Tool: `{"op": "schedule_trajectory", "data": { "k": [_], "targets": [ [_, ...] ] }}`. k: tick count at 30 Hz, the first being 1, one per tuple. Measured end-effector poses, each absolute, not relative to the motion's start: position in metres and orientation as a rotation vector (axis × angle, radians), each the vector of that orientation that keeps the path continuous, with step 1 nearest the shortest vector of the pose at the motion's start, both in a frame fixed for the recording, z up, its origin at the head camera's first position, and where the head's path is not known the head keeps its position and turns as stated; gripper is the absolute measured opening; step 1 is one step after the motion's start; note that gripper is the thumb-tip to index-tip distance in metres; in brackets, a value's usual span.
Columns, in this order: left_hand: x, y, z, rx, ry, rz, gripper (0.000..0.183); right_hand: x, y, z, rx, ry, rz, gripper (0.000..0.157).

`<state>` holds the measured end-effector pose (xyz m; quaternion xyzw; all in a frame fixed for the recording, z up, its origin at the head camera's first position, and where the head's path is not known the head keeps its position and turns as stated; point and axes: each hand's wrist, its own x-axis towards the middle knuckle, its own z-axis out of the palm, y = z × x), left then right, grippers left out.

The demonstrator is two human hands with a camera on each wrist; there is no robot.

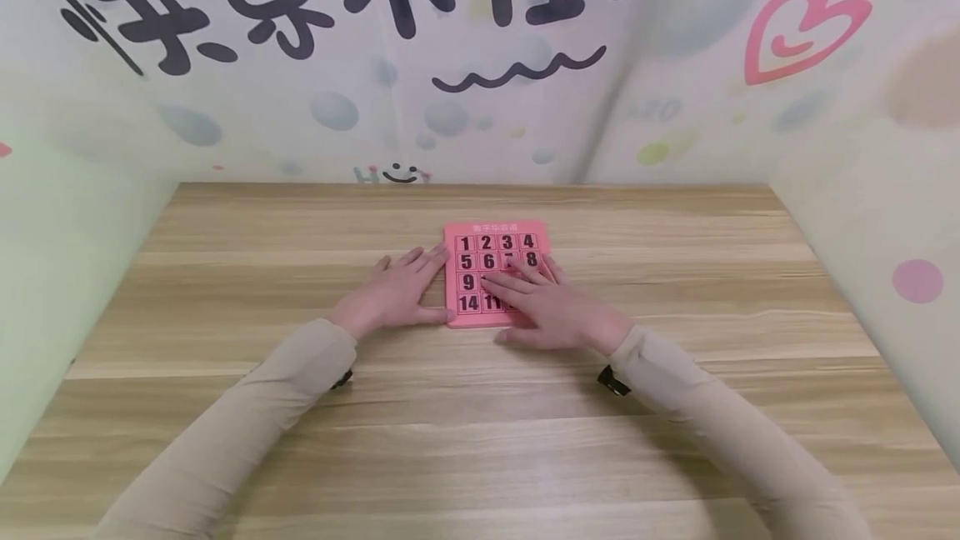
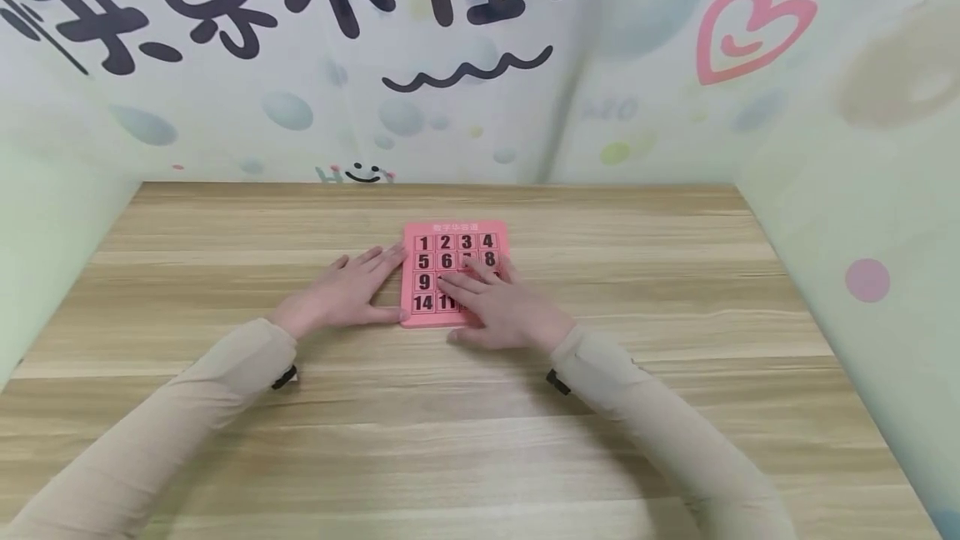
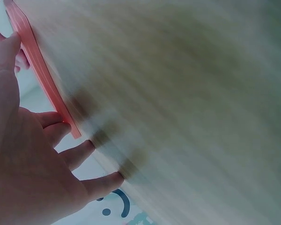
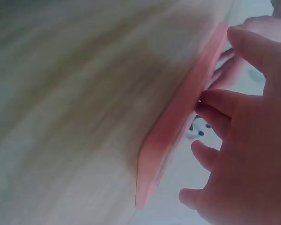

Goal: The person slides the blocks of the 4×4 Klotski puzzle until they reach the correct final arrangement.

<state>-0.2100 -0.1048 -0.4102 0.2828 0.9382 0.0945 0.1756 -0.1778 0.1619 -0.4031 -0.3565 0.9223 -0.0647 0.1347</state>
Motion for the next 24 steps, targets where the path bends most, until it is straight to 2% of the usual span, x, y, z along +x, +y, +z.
{"op": "schedule_trajectory", "data": {
  "k": [5,10,19,24],
  "targets": [
    [-0.21,-0.104,-0.408,0.796,2.65,0.266,0.098,-0.175,0.175,-0.401,-0.946,2.769,-0.199,0.066],
    [-0.21,-0.105,-0.406,0.791,2.649,0.27,0.098,-0.171,0.193,-0.4,-0.848,2.837,-0.158,0.067],
    [-0.209,-0.106,-0.406,0.798,2.641,0.268,0.098,-0.174,0.174,-0.401,-0.961,2.759,-0.168,0.067],
    [-0.208,-0.105,-0.406,0.808,2.647,0.282,0.098,-0.167,0.184,-0.4,-0.963,2.787,-0.198,0.063]
  ]
}}
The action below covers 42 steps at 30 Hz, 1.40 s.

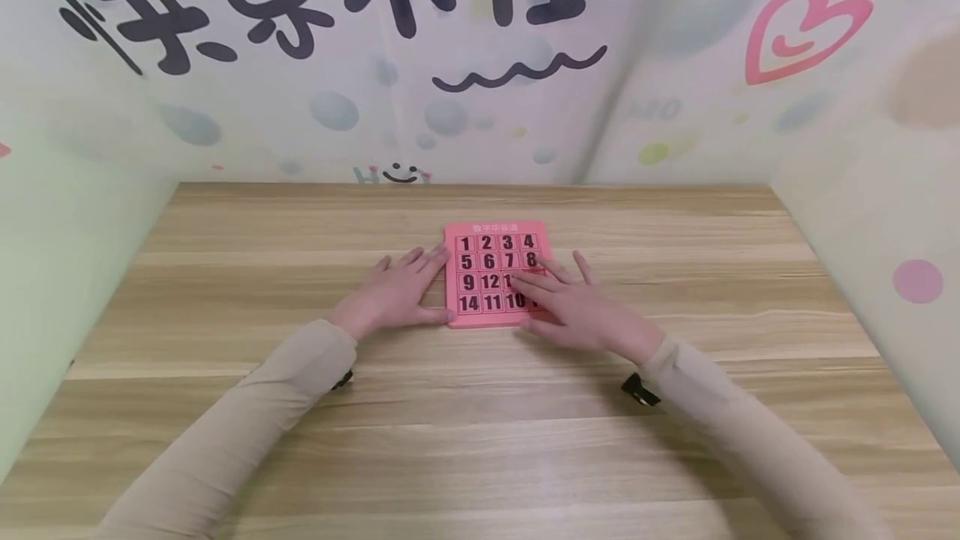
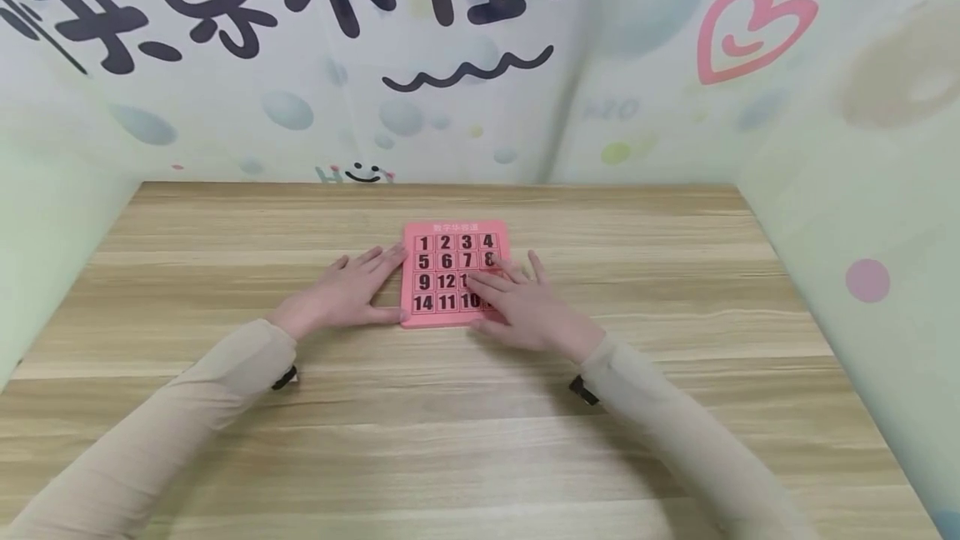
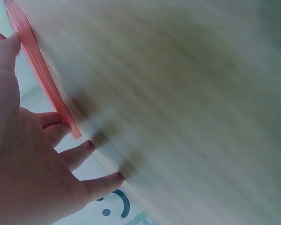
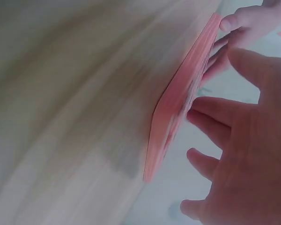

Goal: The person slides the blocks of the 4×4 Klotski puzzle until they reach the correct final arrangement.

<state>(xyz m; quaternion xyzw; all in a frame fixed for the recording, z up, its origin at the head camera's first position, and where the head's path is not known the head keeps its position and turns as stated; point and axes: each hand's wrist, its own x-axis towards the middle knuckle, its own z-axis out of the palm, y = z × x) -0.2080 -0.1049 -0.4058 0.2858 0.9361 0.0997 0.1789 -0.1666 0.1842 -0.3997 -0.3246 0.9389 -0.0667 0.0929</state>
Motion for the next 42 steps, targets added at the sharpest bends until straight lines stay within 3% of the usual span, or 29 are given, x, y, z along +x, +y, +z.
{"op": "schedule_trajectory", "data": {
  "k": [7,14,22,29,37,42],
  "targets": [
    [-0.209,-0.105,-0.406,0.806,2.653,0.281,0.098,-0.151,0.21,-0.397,-0.943,2.806,-0.177,0.061],
    [-0.209,-0.103,-0.408,0.802,2.645,0.291,0.098,-0.169,0.203,-0.397,-0.86,2.805,-0.112,0.065],
    [-0.209,-0.103,-0.409,0.803,2.649,0.284,0.099,-0.163,0.199,-0.396,-1.146,2.649,-0.193,0.061],
    [-0.21,-0.104,-0.407,0.803,2.645,0.274,0.1,-0.16,0.211,-0.393,-1.126,2.708,-0.18,0.058],
    [-0.211,-0.104,-0.409,0.808,2.643,0.288,0.098,-0.164,0.179,-0.396,-1.238,2.611,-0.229,0.063],
    [-0.21,-0.104,-0.407,0.795,2.645,0.28,0.098,-0.161,0.184,-0.395,-1.205,2.643,-0.214,0.063]
  ]
}}
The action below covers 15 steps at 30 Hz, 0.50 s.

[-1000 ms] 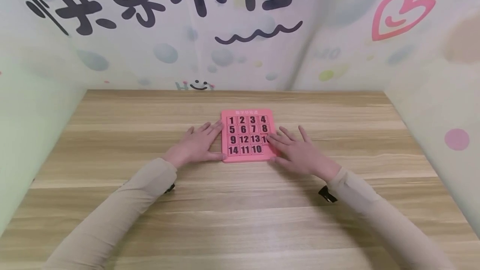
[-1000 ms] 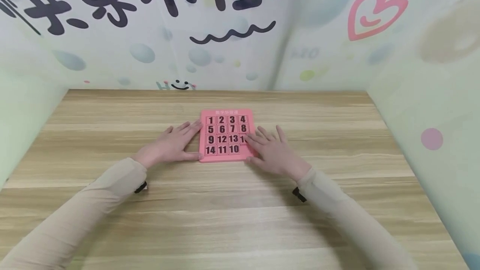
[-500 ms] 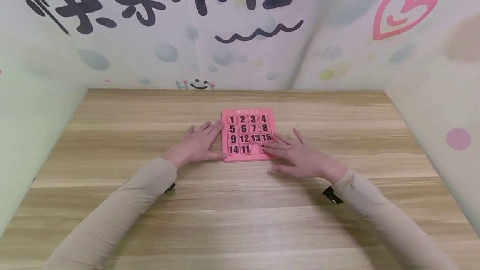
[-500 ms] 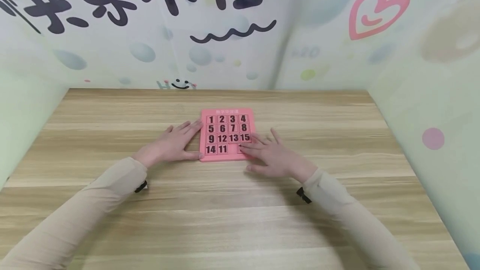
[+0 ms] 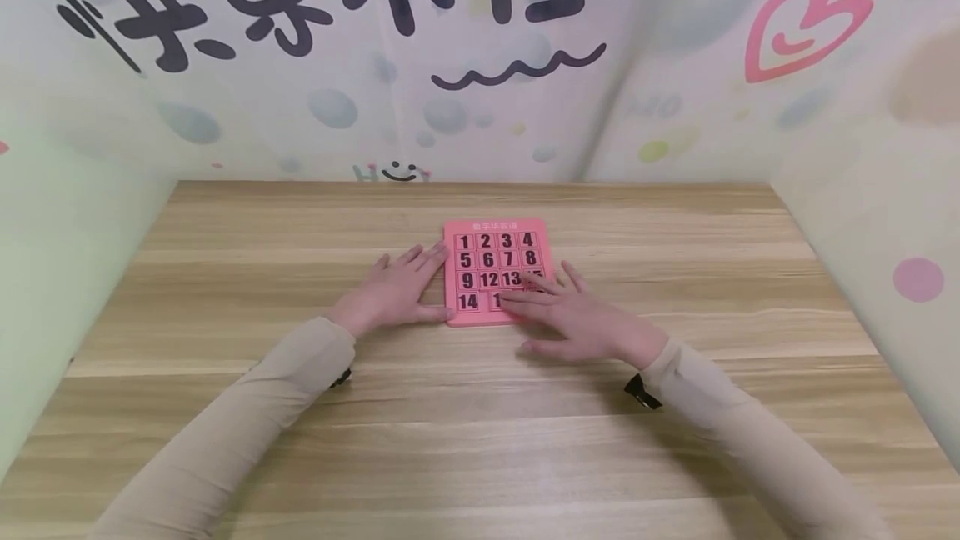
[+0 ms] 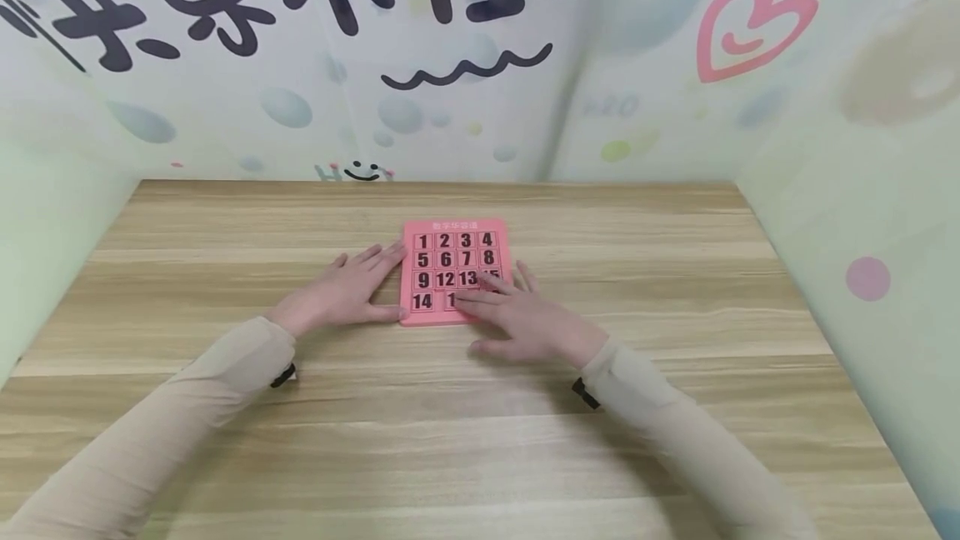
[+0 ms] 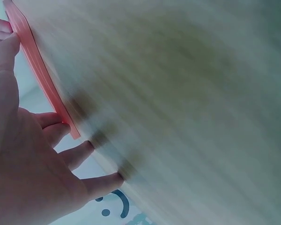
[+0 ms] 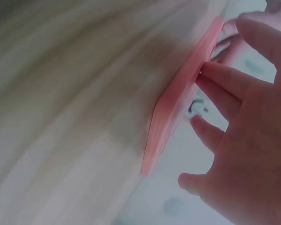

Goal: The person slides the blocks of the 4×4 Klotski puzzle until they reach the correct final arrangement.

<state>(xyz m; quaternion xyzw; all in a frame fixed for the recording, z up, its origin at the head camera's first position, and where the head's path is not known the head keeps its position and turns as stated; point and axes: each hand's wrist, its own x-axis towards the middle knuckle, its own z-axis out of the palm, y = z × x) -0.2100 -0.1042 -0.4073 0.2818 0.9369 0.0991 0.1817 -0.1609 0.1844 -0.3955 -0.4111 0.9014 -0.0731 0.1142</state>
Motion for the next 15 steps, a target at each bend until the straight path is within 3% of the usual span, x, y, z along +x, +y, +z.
{"op": "schedule_trajectory", "data": {
  "k": [5,15],
  "targets": [
    [-0.209,-0.105,-0.406,0.782,2.648,0.274,0.099,-0.163,0.194,-0.395,-1.212,2.678,-0.202,0.062],
    [-0.21,-0.105,-0.407,0.792,2.641,0.274,0.098,-0.176,0.162,-0.394,-1.123,2.652,-0.134,0.069]
  ]
}}
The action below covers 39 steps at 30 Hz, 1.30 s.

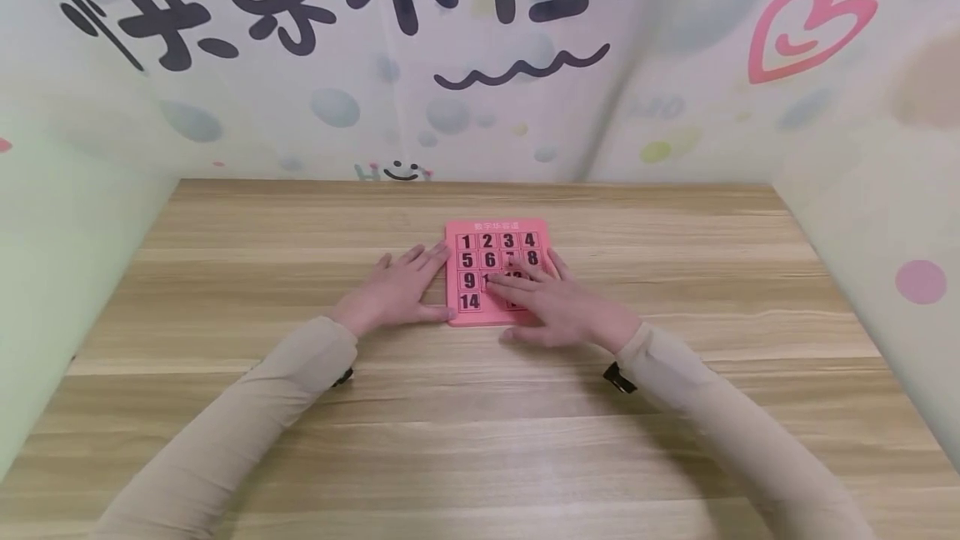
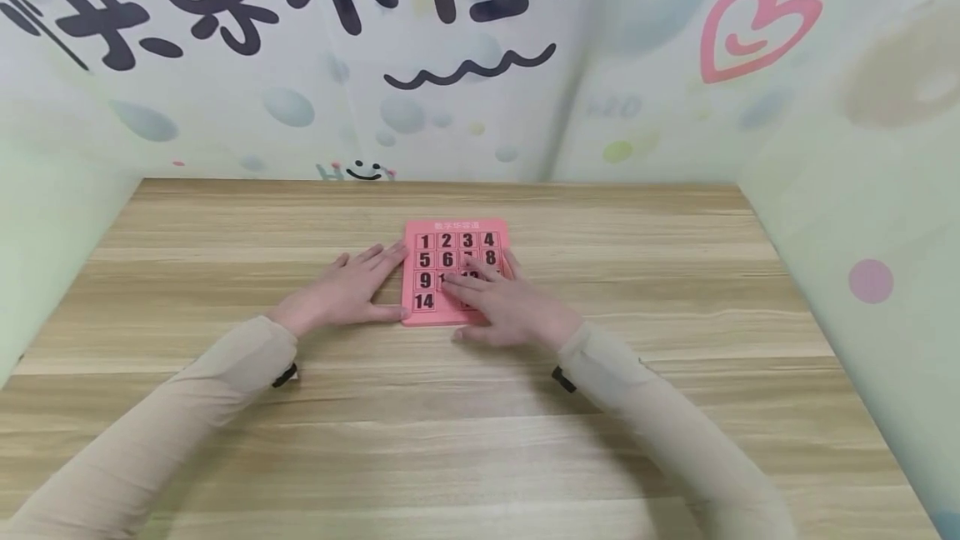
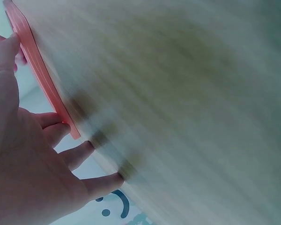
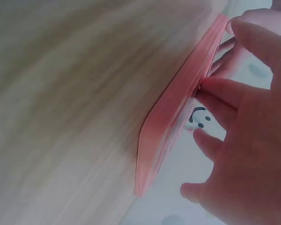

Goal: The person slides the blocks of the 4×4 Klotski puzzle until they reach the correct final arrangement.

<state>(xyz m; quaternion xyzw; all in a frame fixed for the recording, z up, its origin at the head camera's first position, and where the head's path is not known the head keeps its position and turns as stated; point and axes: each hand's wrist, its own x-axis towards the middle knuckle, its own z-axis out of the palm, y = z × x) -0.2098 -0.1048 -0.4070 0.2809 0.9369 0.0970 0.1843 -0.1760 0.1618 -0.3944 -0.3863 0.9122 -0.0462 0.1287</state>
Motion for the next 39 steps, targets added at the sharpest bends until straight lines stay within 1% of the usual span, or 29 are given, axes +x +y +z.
{"op": "schedule_trajectory", "data": {
  "k": [4,8,12,17,24,30,39],
  "targets": [
    [-0.209,-0.104,-0.407,0.798,2.65,0.276,0.098,-0.167,0.166,-0.393,-1.189,2.614,-0.109,0.069],
    [-0.21,-0.103,-0.409,0.799,2.656,0.278,0.098,-0.161,0.171,-0.393,-1.248,2.592,-0.177,0.068],
    [-0.21,-0.104,-0.41,0.794,2.646,0.282,0.098,-0.162,0.176,-0.394,-1.137,2.679,-0.207,0.064],
    [-0.209,-0.103,-0.409,0.793,2.645,0.294,0.098,-0.168,0.177,-0.396,-1.003,2.744,-0.174,0.065],
    [-0.21,-0.104,-0.409,0.79,2.652,0.289,0.098,-0.172,0.162,-0.398,-1.086,2.67,-0.227,0.067],
    [-0.209,-0.103,-0.409,0.792,2.65,0.285,0.098,-0.166,0.167,-0.398,-1.227,2.611,-0.207,0.065],
    [-0.21,-0.104,-0.409,0.786,2.644,0.295,0.1,-0.161,0.183,-0.394,-1.187,2.607,-0.23,0.063]
  ]
}}
